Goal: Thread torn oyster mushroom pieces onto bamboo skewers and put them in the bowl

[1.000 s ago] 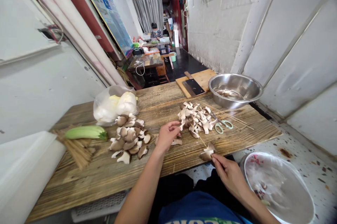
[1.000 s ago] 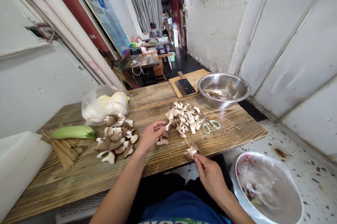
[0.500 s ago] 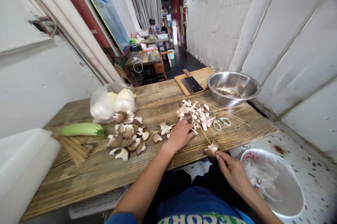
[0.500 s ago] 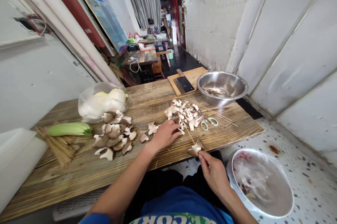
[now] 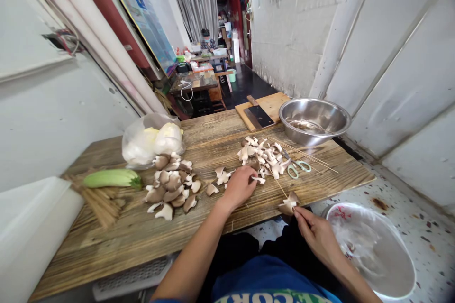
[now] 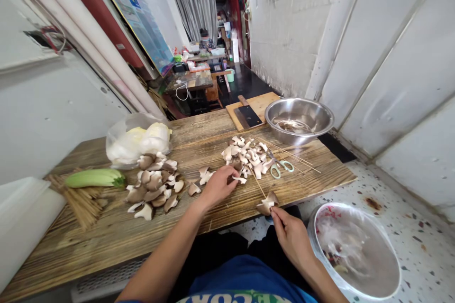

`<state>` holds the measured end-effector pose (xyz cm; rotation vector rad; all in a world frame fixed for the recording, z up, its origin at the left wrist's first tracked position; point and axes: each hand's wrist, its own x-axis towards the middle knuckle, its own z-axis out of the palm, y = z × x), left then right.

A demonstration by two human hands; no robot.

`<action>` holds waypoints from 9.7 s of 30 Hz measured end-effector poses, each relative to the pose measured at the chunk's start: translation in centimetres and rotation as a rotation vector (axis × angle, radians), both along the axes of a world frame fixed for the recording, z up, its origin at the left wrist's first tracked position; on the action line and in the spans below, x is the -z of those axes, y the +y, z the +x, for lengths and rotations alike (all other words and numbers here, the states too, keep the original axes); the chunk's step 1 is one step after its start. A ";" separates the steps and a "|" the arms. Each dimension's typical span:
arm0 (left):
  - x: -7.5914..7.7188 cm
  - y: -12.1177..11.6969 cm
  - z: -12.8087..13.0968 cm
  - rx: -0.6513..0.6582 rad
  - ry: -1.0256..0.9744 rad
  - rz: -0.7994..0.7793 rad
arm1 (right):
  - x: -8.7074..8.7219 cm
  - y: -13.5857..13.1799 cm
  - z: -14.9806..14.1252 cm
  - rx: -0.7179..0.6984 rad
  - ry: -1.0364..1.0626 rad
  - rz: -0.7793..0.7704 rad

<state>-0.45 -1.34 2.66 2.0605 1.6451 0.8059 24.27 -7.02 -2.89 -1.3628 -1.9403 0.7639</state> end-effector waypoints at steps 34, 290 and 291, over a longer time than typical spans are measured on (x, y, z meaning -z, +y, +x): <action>-0.6 0.8 -0.8 -0.253 0.165 -0.053 | -1.0 -0.2 0.0 0.016 -0.011 0.030; 2.2 -0.4 -6.2 -0.398 -0.089 0.194 | -3.0 7.2 -6.1 -0.238 -0.155 0.218; 2.0 -0.6 -6.0 -0.432 -0.030 0.210 | -2.9 7.1 -6.1 -0.239 -0.151 0.218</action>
